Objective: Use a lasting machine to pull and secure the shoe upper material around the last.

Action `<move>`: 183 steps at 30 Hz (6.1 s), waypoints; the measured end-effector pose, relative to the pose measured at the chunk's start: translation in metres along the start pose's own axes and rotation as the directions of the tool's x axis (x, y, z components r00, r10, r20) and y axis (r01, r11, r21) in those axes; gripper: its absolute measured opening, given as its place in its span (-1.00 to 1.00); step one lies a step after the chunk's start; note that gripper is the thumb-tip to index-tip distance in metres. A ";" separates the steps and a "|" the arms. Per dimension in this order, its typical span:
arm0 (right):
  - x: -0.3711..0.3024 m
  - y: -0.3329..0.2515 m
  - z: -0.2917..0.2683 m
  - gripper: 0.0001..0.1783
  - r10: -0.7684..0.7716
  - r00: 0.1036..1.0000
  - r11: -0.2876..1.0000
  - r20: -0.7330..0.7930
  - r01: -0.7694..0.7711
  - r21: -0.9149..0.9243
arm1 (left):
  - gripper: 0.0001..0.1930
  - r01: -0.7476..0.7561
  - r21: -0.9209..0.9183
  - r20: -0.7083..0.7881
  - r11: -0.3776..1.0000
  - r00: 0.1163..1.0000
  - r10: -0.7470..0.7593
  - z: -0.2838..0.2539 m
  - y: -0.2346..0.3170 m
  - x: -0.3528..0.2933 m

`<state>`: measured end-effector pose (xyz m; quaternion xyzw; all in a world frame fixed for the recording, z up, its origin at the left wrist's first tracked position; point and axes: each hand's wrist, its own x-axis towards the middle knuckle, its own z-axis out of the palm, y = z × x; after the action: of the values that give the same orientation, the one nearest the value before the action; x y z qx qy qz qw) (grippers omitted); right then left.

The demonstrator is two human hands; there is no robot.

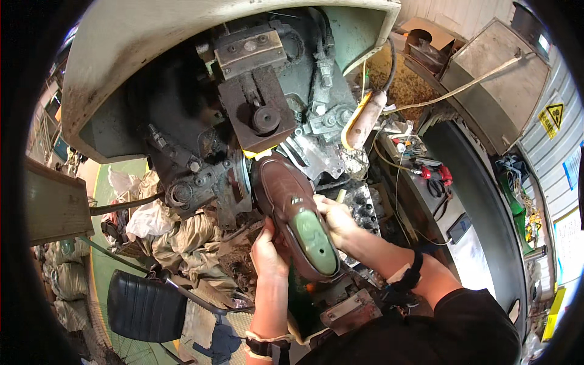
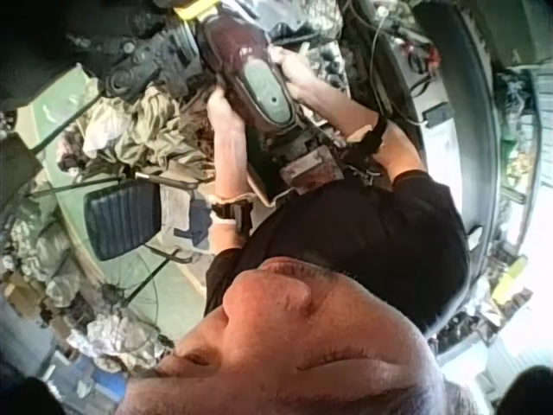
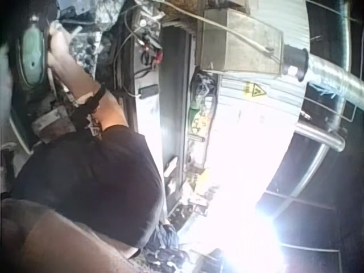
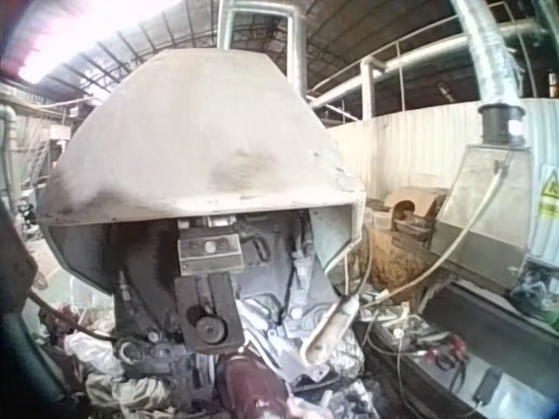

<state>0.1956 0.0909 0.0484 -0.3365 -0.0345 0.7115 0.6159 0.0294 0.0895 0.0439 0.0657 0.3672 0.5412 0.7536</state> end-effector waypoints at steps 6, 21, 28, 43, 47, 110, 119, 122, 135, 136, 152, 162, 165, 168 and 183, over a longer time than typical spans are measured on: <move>0.026 0.027 -0.028 -0.69 -0.162 0.986 0.982 0.049 0.166 -0.087 | -0.62 -0.303 0.056 -0.163 0.951 0.937 0.308 -0.017 -0.040 0.026; 0.033 0.029 -0.029 -0.57 -0.142 0.990 0.989 0.006 0.142 0.034 | -0.64 -0.430 0.121 -0.152 0.895 0.883 0.445 -0.019 -0.046 0.041; 0.015 0.008 -0.019 -0.60 0.078 0.986 0.997 0.144 -0.081 0.012 | -0.57 -0.148 -0.028 -0.064 0.989 0.987 0.146 -0.003 -0.020 0.012; 0.011 0.021 -0.026 -0.56 -0.251 0.968 0.968 0.005 0.251 -0.030 | -0.60 -0.259 0.152 -0.258 0.954 0.921 0.291 -0.008 -0.039 0.011; -0.003 0.016 -0.016 -0.58 -0.247 0.969 0.966 -0.012 0.246 -0.080 | -0.64 -0.252 0.124 -0.281 0.960 0.919 0.278 -0.006 -0.042 0.000; -0.032 -0.071 -0.359 -0.61 -0.312 0.758 0.632 -0.573 -0.285 -0.721 | -0.63 -0.059 0.775 -0.290 0.629 0.851 0.437 -0.367 -0.092 -0.047; -0.036 -0.070 -0.111 -0.44 -0.191 0.981 0.569 0.020 0.127 -0.812 | -0.58 -0.415 0.780 -0.074 0.469 0.683 0.726 -0.173 -0.021 -0.042; -0.024 -0.021 -0.054 -0.27 0.064 0.994 0.666 -0.083 -0.105 -0.739 | -0.57 -0.330 0.538 -0.062 0.776 0.902 0.427 -0.076 -0.021 -0.026; -0.012 0.039 -0.031 -0.29 0.089 0.995 0.961 0.034 -0.077 -0.265 | -0.44 -0.227 0.118 0.061 0.967 0.973 0.221 -0.003 -0.065 -0.003; -0.010 0.041 -0.034 -0.30 0.065 0.998 0.950 0.017 -0.057 -0.307 | -0.42 -0.263 0.067 0.071 0.962 0.963 0.258 -0.006 -0.070 -0.002; -0.050 -0.050 -0.125 -0.67 0.100 0.863 -0.415 0.495 0.489 -0.767 | 0.12 -0.506 0.860 0.412 -0.060 0.620 0.668 0.018 -0.070 -0.075; -0.066 -0.036 -0.121 -0.71 -0.083 0.754 -0.539 0.651 0.516 -0.666 | 0.09 -0.525 0.848 0.413 -0.076 0.563 0.716 0.014 -0.077 -0.069; -0.067 -0.039 -0.123 -0.74 -0.131 0.748 -0.516 0.651 0.510 -0.689 | 0.09 -0.526 0.849 0.397 -0.047 0.575 0.715 0.016 -0.080 -0.070; -0.074 -0.040 -0.125 -0.70 -0.156 0.734 -0.482 0.661 0.528 -0.699 | 0.09 -0.536 0.843 0.395 -0.038 0.570 0.720 0.016 -0.083 -0.068; -0.067 -0.040 -0.131 -0.71 -0.185 0.774 -0.476 0.605 0.468 -0.745 | 0.12 -0.562 0.826 0.410 -0.043 0.545 0.731 0.008 -0.085 -0.068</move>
<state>0.2996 -0.0075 -0.0050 -0.5852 -0.7472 0.1616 0.2702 0.0895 -0.0015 0.0405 0.5892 0.5761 0.5304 0.1990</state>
